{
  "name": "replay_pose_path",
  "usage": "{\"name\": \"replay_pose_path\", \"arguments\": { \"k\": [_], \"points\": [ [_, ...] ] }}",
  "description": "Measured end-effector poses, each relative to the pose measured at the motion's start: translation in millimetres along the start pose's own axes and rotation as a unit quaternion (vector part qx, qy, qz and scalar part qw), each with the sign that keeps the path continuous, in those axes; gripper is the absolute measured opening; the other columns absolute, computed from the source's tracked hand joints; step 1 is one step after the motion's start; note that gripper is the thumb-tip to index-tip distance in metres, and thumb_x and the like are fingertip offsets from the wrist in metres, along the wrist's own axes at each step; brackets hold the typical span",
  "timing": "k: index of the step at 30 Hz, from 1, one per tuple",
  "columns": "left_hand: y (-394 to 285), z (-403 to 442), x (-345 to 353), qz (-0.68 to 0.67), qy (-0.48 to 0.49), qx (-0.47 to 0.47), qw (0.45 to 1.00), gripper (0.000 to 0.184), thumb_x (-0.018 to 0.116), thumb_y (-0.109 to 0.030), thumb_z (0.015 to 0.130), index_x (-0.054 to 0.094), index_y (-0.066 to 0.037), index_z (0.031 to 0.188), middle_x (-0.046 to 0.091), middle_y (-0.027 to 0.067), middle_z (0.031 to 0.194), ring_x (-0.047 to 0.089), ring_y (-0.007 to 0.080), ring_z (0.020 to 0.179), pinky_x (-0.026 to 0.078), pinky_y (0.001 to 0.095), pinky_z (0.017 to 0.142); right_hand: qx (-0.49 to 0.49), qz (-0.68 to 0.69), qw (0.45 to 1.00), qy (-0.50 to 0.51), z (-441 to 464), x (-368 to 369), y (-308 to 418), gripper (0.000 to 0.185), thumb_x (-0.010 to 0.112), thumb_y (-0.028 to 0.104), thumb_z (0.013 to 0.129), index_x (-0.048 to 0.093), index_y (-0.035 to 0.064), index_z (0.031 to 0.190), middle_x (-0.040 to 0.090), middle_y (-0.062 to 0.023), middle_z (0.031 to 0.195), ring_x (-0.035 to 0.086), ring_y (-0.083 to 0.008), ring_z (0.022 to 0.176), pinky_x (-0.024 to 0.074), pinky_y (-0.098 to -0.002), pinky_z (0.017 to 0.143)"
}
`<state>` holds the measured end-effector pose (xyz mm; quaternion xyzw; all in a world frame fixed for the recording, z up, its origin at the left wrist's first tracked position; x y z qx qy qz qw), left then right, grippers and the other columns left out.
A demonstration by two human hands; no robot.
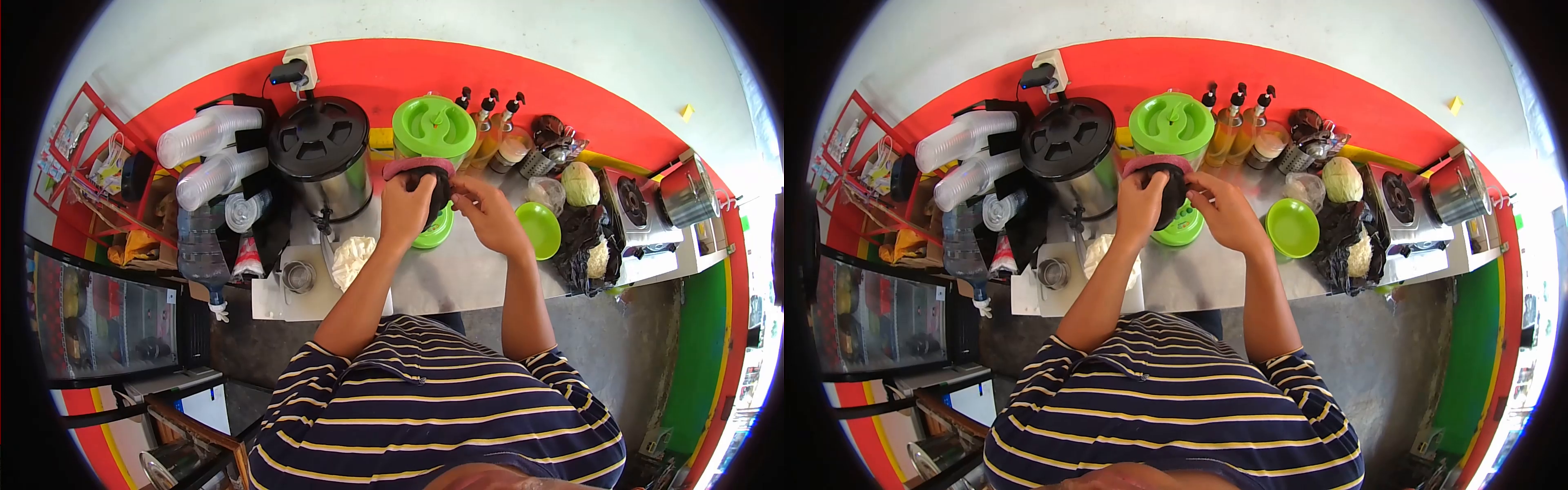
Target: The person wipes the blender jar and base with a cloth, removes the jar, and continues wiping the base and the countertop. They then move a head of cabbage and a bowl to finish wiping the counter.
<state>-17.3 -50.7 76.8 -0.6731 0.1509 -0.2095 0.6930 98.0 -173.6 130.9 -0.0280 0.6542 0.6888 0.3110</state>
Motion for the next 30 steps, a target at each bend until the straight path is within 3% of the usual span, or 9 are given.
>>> {"name": "replay_pose_path", "arguments": {
  "k": [3,5,6,8,12,18,24,26,30],
  "points": [
    [-0.9,-12.4,-4.0,0.041,-0.021,0.082,0.996,0.037,0.067,-0.030,0.094,0.069,0.006,0.100,0.071,0.0171,0.078,0.067,0.0283,0.070,0.052,0.0417,0.070,-0.003,0.007,1.000,0.023,-5.7,3.0,-1.7,0.032,0.064,0.015,0.104,0.064,-0.0029,0.132,0.075,-0.0179,0.110,0.072,-0.0243,0.098,0.0559,-0.0377,0.086],
    [5.2,-20.4,-1.5,0.106,-0.007,0.210,0.972,0.038,0.064,-0.033,0.099,0.065,0.005,0.107,0.067,0.0219,0.086,0.063,0.0404,0.082,0.050,0.0476,0.080,-0.029,0.012,0.999,0.025,-7.6,5.2,-1.2,0.035,0.065,0.020,0.105,0.063,-0.0033,0.131,0.075,-0.0161,0.111,0.071,-0.0230,0.099,0.0558,-0.0374,0.085],
    [18.9,-19.7,-3.0,0.107,-0.006,0.209,0.972,0.038,0.064,-0.033,0.099,0.065,0.005,0.107,0.067,0.0219,0.086,0.063,0.0404,0.082,0.050,0.0476,0.080,-0.027,0.014,0.999,0.025,-7.1,4.1,2.4,0.035,0.065,0.020,0.105,0.063,-0.0033,0.131,0.075,-0.0161,0.111,0.071,-0.0230,0.099,0.0558,-0.0374,0.085],
    [30.6,-27.4,0.9,0.153,0.021,0.315,0.936,0.043,0.062,-0.038,0.103,0.060,0.003,0.116,0.063,0.0273,0.103,0.056,0.0492,0.097,0.045,0.0529,0.089,0.038,-0.027,0.999,0.022,-2.9,-0.1,3.8,0.035,0.067,0.023,0.104,0.065,-0.0037,0.127,0.074,-0.0146,0.110,0.069,-0.0217,0.098,0.0560,-0.0372,0.084],
    [55.3,-28.7,-2.6,0.168,0.039,0.344,0.923,0.045,0.063,-0.039,0.103,0.060,0.003,0.121,0.061,0.0294,0.117,0.054,0.0503,0.106,0.043,0.0546,0.095,0.024,-0.007,0.997,-0.073,0.5,-1.5,2.8,0.033,0.069,0.025,0.103,0.067,-0.0034,0.120,0.074,-0.0138,0.106,0.069,-0.0209,0.096,0.0558,-0.0367,0.082],
    [51.1,-34.8,-8.0,0.207,0.015,0.355,0.911,0.036,0.071,-0.018,0.098,0.060,0.004,0.125,0.061,0.0276,0.121,0.057,0.0489,0.112,0.048,0.0525,0.095,0.047,0.048,0.992,-0.105,7.3,16.4,-10.1,0.030,0.066,0.023,0.106,0.065,-0.0042,0.118,0.073,-0.0100,0.104,0.067,-0.0153,0.099,0.0548,-0.0329,0.085],
    [100.5,-18.9,-27.6,0.168,0.026,0.189,0.967,0.028,0.067,-0.002,0.095,0.062,0.003,0.123,0.066,0.0247,0.114,0.065,0.0447,0.100,0.054,0.0426,0.085,0.045,0.012,0.970,-0.239,4.6,16.0,-16.6,0.034,0.066,0.027,0.107,0.064,-0.0028,0.122,0.072,-0.0097,0.104,0.067,-0.0152,0.099,0.0534,-0.0328,0.089],
    [112.8,-17.1,-42.3,0.083,-0.046,0.138,0.986,0.024,0.059,0.003,0.097,0.063,0.004,0.121,0.070,0.0188,0.107,0.069,0.0330,0.095,0.053,0.0353,0.087,-0.008,0.018,0.964,-0.266,3.1,15.1,-12.5,0.040,0.069,0.032,0.104,0.066,-0.0050,0.117,0.072,-0.0141,0.102,0.067,-0.0208,0.093,0.0539,-0.0338,0.078],
    [117.3,-13.4,-58.5,-0.099,-0.084,0.137,0.982,0.030,0.051,0.006,0.099,0.062,0.004,0.126,0.070,0.0126,0.116,0.067,0.0200,0.103,0.050,0.0302,0.092,0.026,0.059,0.973,-0.222,1.9,25.3,-21.8,0.039,0.068,0.033,0.105,0.068,-0.0058,0.111,0.071,-0.0096,0.096,0.063,-0.0167,0.090,0.0517,-0.0312,0.075]
  ]
}}
Point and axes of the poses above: each hand's wrist, its own z-axis towards the middle knuckle, its own x-axis out of the palm, y = z × x, the point moved 8 cm from there along z, towards the middle knuckle
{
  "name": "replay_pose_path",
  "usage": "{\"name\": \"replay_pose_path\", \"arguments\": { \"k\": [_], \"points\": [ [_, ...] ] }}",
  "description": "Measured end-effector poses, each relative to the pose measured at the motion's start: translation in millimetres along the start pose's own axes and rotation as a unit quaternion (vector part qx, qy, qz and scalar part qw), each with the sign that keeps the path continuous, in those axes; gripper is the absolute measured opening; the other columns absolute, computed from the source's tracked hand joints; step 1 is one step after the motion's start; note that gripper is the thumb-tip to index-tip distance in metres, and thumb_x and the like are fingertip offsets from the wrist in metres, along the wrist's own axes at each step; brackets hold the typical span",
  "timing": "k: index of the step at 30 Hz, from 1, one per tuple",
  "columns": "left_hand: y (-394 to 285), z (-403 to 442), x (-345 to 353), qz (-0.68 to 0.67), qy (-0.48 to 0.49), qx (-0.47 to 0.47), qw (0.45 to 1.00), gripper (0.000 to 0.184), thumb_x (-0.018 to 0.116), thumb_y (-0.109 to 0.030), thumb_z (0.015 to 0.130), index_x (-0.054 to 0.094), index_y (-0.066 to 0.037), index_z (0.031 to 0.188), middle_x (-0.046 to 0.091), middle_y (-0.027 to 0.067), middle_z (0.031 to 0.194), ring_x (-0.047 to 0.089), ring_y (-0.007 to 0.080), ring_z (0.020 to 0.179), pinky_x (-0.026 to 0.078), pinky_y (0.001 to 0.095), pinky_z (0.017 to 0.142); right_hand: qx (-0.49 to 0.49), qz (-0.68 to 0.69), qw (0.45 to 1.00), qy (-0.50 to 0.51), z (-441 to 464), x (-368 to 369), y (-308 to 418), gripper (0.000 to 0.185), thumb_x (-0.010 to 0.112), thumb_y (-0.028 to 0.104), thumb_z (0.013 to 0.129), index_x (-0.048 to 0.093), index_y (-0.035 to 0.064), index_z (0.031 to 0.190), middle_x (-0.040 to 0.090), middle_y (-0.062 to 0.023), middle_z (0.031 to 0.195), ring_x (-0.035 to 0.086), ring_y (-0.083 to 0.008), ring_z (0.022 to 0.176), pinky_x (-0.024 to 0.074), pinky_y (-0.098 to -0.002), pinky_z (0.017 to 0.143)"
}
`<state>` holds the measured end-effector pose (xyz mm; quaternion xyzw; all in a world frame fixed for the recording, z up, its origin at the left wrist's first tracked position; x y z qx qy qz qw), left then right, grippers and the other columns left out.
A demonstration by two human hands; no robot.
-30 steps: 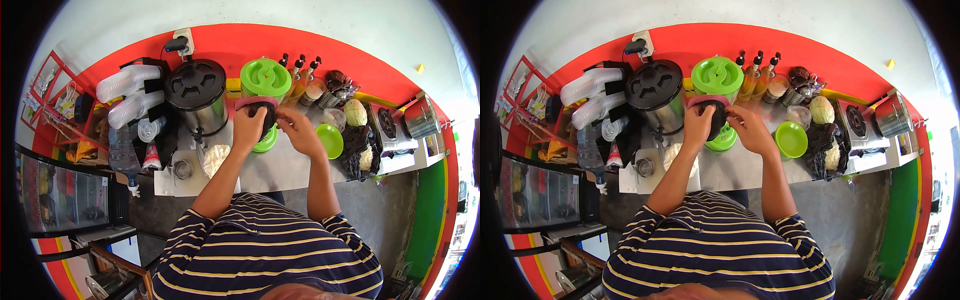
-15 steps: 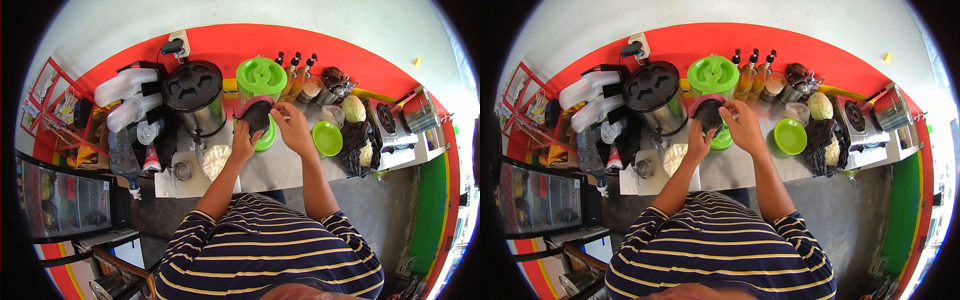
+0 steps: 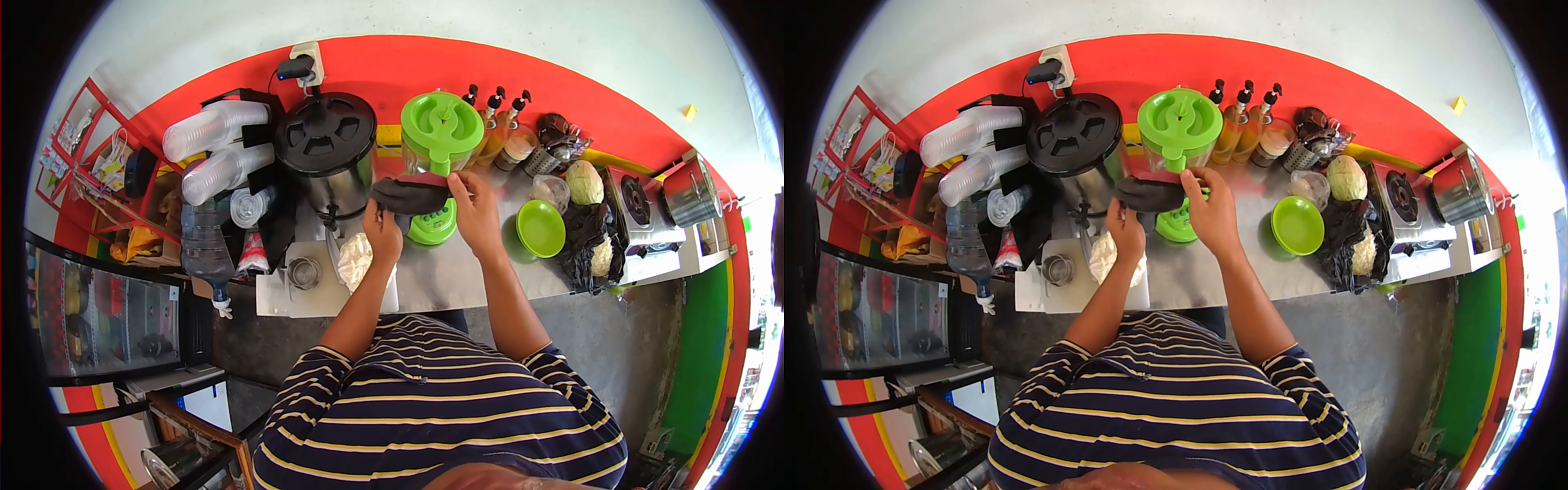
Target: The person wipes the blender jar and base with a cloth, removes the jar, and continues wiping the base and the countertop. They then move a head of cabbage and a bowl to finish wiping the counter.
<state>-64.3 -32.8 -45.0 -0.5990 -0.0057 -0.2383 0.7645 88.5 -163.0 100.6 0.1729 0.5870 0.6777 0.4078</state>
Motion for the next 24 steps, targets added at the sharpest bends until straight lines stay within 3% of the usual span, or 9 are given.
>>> {"name": "replay_pose_path", "arguments": {
  "k": [3,7,9,12,14,18,20,22,24],
  "points": [
    [-50.0,14.4,6.0,-0.122,-0.005,0.072,0.990,0.042,0.048,0.005,0.099,0.055,0.006,0.141,0.063,0.0112,0.134,0.060,0.0176,0.122,0.044,0.0298,0.107,0.073,0.076,0.991,0.077,-3.6,14.4,-17.2,0.040,0.065,0.033,0.107,0.070,-0.0065,0.110,0.070,-0.0043,0.094,0.059,-0.0115,0.088,0.0488,-0.0290,0.076],
    [-110.5,52.9,28.5,-0.181,0.031,0.111,0.977,0.043,0.052,0.003,0.097,0.055,0.005,0.140,0.062,0.0117,0.137,0.057,0.0190,0.127,0.042,0.0328,0.110,0.079,0.150,0.979,0.112,-2.6,20.8,-28.5,0.040,0.060,0.034,0.109,0.073,-0.0029,0.115,0.069,0.0006,0.098,0.055,-0.0078,0.091,0.0446,-0.0258,0.081],
    [-143.0,70.9,52.8,-0.112,0.106,0.138,0.978,0.045,0.057,0.002,0.093,0.058,0.004,0.138,0.060,0.0120,0.138,0.054,0.0216,0.131,0.039,0.0353,0.113,0.098,0.152,0.977,0.110,-1.5,21.0,-29.6,0.038,0.058,0.032,0.109,0.073,-0.0017,0.116,0.069,0.0013,0.100,0.055,-0.0081,0.092,0.0438,-0.0256,0.083],
    [-194.1,82.3,93.6,0.237,0.118,0.268,0.926,0.043,0.077,-0.017,0.082,0.069,-0.007,0.124,0.061,0.0164,0.128,0.054,0.0374,0.121,0.042,0.0453,0.109,0.123,0.197,0.968,0.096,2.2,23.6,-36.6,0.035,0.052,0.024,0.109,0.072,-0.0029,0.119,0.070,0.0007,0.108,0.057,-0.0089,0.098,0.0441,-0.0267,0.086],
    [-198.6,79.7,111.7,0.291,0.120,0.248,0.916,0.044,0.080,-0.021,0.080,0.070,-0.008,0.121,0.061,0.0173,0.128,0.053,0.0395,0.120,0.043,0.0478,0.108,0.131,0.256,0.940,0.184,4.1,36.8,-47.5,0.037,0.049,0.019,0.108,0.069,-0.0052,0.127,0.072,-0.0028,0.119,0.060,-0.0108,0.103,0.0440,-0.0278,0.090],
    [-184.5,93.7,116.9,0.279,0.187,0.206,0.919,0.047,0.083,-0.021,0.080,0.070,-0.006,0.122,0.062,0.0170,0.127,0.055,0.0387,0.122,0.043,0.0467,0.107,0.117,0.283,0.940,0.150,-1.2,38.6,-5.4,0.040,0.049,0.022,0.109,0.068,-0.0070,0.127,0.071,-0.0047,0.119,0.060,-0.0113,0.101,0.0444,-0.0286,0.091],
    [-182.1,93.5,112.9,0.279,0.186,0.237,0.912,0.041,0.078,-0.019,0.083,0.070,-0.004,0.121,0.065,0.0175,0.124,0.060,0.0380,0.116,0.047,0.0437,0.103,0.151,0.291,0.937,0.121,-3.6,38.4,-2.2,0.030,0.052,0.027,0.109,0.068,0.0015,0.107,0.062,0.0044,0.095,0.052,-0.0076,0.090,0.0418,-0.0276,0.085],
    [-171.3,101.5,104.4,0.207,0.178,0.156,0.949,0.037,0.071,-0.018,0.084,0.068,-0.003,0.118,0.067,0.0202,0.118,0.061,0.0423,0.109,0.048,0.0478,0.101,0.172,0.294,0.934,0.109,0.6,34.6,-9.0,0.035,0.051,0.031,0.110,0.067,0.0015,0.102,0.059,0.0044,0.091,0.050,-0.0075,0.087,0.0420,-0.0285,0.084],
    [-163.7,101.1,97.4,0.196,0.178,0.161,0.951,0.034,0.063,-0.011,0.088,0.068,0.000,0.119,0.070,0.0189,0.113,0.067,0.0385,0.103,0.052,0.0450,0.096,0.195,0.296,0.929,0.106,7.8,35.0,-14.5,0.040,0.051,0.035,0.111,0.067,0.0014,0.097,0.057,0.0043,0.088,0.049,-0.0074,0.083,0.0421,-0.0295,0.083]
  ]
}}
Point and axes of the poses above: each hand's wrist, its own z-axis towards the middle knuckle, its own x-axis out of the palm, y = z × x, the point moved 8 cm from there along z, towards the middle knuckle
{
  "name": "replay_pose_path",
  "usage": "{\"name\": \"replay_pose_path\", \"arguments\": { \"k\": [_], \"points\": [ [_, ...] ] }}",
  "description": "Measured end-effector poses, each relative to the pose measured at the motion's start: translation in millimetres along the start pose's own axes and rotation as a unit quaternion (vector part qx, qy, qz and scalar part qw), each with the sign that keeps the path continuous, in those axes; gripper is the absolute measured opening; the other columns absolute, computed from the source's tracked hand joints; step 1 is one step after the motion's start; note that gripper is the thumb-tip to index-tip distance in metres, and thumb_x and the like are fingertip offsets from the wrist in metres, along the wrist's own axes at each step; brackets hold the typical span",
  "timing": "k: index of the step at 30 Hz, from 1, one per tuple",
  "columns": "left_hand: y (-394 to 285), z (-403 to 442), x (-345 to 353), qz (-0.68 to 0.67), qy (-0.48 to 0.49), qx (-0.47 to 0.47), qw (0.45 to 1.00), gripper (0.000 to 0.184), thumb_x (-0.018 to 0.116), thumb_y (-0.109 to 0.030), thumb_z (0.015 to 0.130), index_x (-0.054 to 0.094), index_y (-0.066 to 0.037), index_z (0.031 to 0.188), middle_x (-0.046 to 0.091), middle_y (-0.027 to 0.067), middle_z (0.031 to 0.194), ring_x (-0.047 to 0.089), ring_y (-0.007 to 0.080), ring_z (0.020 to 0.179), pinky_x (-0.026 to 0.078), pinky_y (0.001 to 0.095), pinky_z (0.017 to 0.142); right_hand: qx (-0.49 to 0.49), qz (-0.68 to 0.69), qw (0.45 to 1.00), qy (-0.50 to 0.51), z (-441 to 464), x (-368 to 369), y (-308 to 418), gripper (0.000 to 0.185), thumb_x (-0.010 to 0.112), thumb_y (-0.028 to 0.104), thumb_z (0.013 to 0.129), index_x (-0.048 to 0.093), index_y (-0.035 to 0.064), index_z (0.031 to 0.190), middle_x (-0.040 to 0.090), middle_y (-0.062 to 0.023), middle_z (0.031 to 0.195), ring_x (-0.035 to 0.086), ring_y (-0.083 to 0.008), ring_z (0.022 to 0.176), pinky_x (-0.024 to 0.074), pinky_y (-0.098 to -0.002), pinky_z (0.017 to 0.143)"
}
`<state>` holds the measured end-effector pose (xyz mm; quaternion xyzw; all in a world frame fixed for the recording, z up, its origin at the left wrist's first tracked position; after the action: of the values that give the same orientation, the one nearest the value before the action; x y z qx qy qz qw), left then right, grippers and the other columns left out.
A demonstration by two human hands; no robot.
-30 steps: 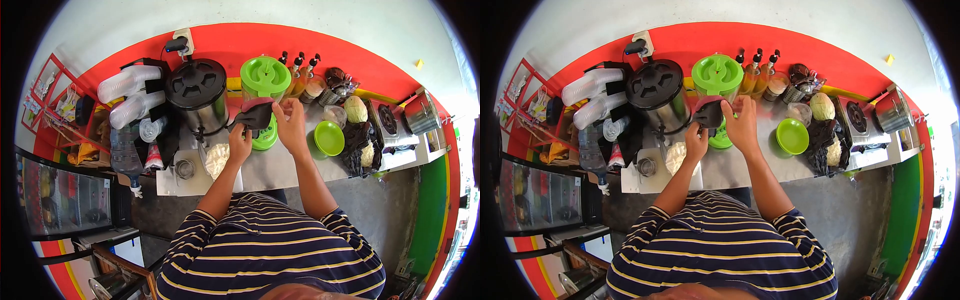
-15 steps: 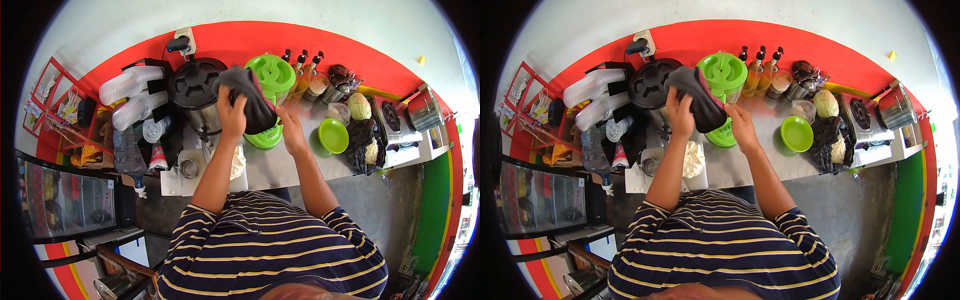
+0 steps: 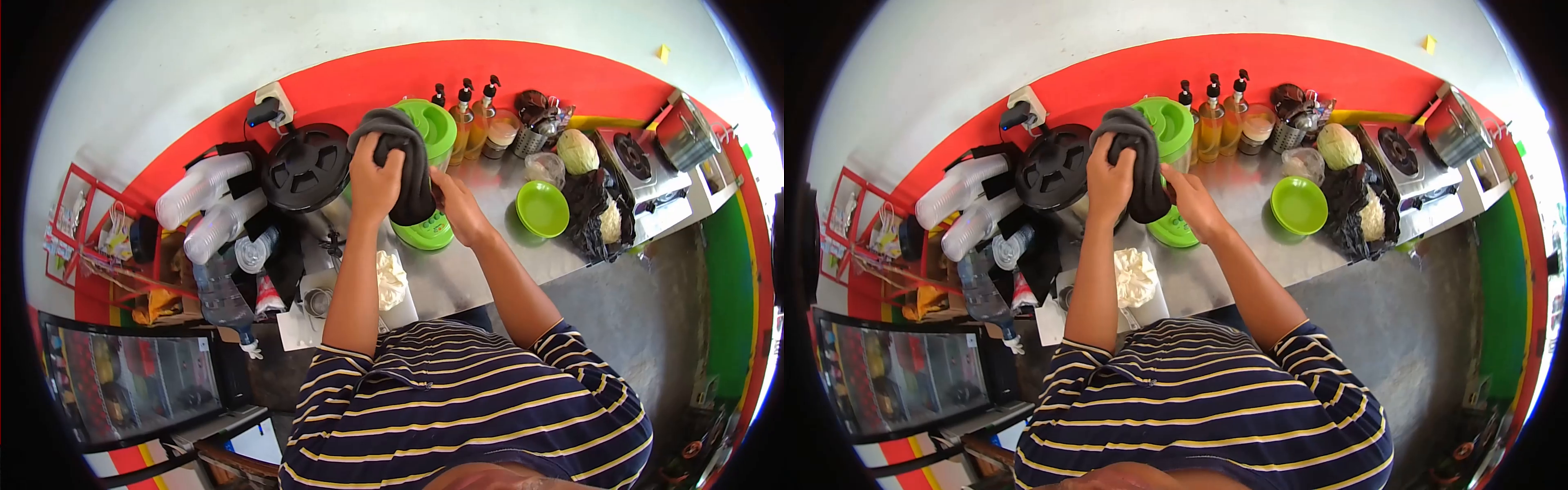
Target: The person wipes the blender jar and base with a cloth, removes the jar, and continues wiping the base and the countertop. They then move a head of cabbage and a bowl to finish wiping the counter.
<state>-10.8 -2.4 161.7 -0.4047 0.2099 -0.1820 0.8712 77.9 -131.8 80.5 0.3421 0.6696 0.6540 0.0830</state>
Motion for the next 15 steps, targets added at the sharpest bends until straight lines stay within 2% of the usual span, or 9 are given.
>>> {"name": "replay_pose_path", "arguments": {
  "k": [2,3,6,8,10,11,12,14,15],
  "points": [
    [39.1,-10.0,-3.4,-0.105,-0.039,-0.062,0.992,0.033,0.056,-0.008,0.091,0.067,0.002,0.120,0.071,0.0151,0.113,0.069,0.0285,0.103,0.053,0.0399,0.093,0.024,-0.118,0.992,-0.031,8.0,-3.9,-1.4,0.054,0.048,0.046,0.112,0.069,0.0004,0.093,0.058,0.0022,0.081,0.046,-0.0078,0.074,0.0425,-0.0309,0.074],
    [48.1,-13.9,-0.6,-0.104,-0.035,-0.062,0.992,0.033,0.056,-0.008,0.091,0.067,0.002,0.120,0.071,0.0151,0.113,0.069,0.0285,0.103,0.053,0.0399,0.093,0.024,-0.114,0.993,-0.032,8.9,-2.0,-2.7,0.054,0.048,0.046,0.112,0.069,0.0004,0.093,0.058,0.0022,0.081,0.046,-0.0078,0.074,0.0425,-0.0309,0.074],
    [91.6,-30.1,15.1,-0.379,-0.056,-0.204,0.901,0.035,0.052,-0.013,0.106,0.061,0.002,0.136,0.070,0.0040,0.120,0.068,0.0173,0.099,0.053,0.0298,0.090,0.019,-0.187,0.981,-0.049,12.4,-0.2,-10.8,0.063,0.044,0.052,0.113,0.068,0.0015,0.084,0.053,0.0021,0.073,0.042,-0.0085,0.067,0.0412,-0.0314,0.065],
    [112.0,-39.0,22.5,-0.369,-0.042,-0.237,0.898,0.037,0.049,-0.018,0.111,0.056,-0.001,0.143,0.067,0.0028,0.128,0.066,0.0169,0.109,0.051,0.0309,0.098,-0.032,-0.201,0.977,-0.071,15.9,-5.0,-15.5,0.072,0.041,0.053,0.113,0.065,-0.0047,0.076,0.055,-0.0059,0.064,0.045,-0.0138,0.060,0.0407,-0.0360,0.058],
    [146.9,-50.9,44.3,-0.465,-0.023,-0.271,0.843,0.040,0.057,-0.028,0.108,0.055,-0.006,0.142,0.067,0.0051,0.122,0.066,0.0152,0.100,0.054,0.0307,0.088,-0.046,-0.198,0.977,-0.067,9.9,-2.1,-7.8,0.069,0.040,0.052,0.114,0.065,-0.0028,0.080,0.055,-0.0043,0.067,0.048,-0.0137,0.062,0.0412,-0.0336,0.059],
    [158.0,-43.1,33.6,-0.147,-0.083,-0.094,0.981,0.044,0.058,-0.036,0.108,0.053,-0.008,0.142,0.063,0.0060,0.129,0.063,0.0205,0.110,0.051,0.0354,0.098,-0.059,-0.190,0.978,-0.067,7.6,-1.1,-3.6,0.065,0.039,0.051,0.114,0.065,-0.0009,0.084,0.055,-0.0028,0.070,0.051,-0.0135,0.063,0.0418,-0.0311,0.060],
    [167.8,-42.8,42.0,-0.149,-0.092,-0.096,0.980,0.044,0.058,-0.036,0.108,0.053,-0.008,0.142,0.063,0.0060,0.129,0.063,0.0205,0.110,0.051,0.0354,0.098,-0.058,-0.197,0.977,-0.060,7.5,-2.9,-2.8,0.065,0.039,0.051,0.114,0.065,-0.0009,0.084,0.055,-0.0028,0.070,0.051,-0.0135,0.063,0.0418,-0.0311,0.060],
    [172.2,-43.5,62.0,-0.444,-0.084,-0.065,0.890,0.032,0.048,-0.024,0.112,0.059,-0.006,0.136,0.060,0.0041,0.137,0.054,0.0184,0.129,0.041,0.0331,0.112,-0.050,-0.154,0.986,-0.042,5.8,-13.2,-2.0,0.062,0.039,0.049,0.115,0.060,-0.0010,0.084,0.054,-0.0056,0.068,0.053,-0.0167,0.059,0.0420,-0.0320,0.058],
    [187.4,-58.2,72.8,-0.516,-0.113,-0.216,0.821,0.033,0.049,-0.028,0.112,0.058,-0.007,0.135,0.062,0.0057,0.134,0.056,0.0215,0.127,0.043,0.0335,0.110,-0.046,-0.161,0.985,-0.037,0.7,-14.7,1.9,0.062,0.039,0.049,0.115,0.060,-0.0010,0.084,0.054,-0.0056,0.068,0.053,-0.0167,0.059,0.0420,-0.0320,0.058]
  ]
}}
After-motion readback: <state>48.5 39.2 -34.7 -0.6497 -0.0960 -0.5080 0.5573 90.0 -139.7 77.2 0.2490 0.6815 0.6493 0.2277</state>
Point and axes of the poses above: each hand's wrist, its own z-axis towards the middle knuckle, its own x-axis out of the palm, y = z × x, the point moved 8 cm from there along z, towards the middle knuckle
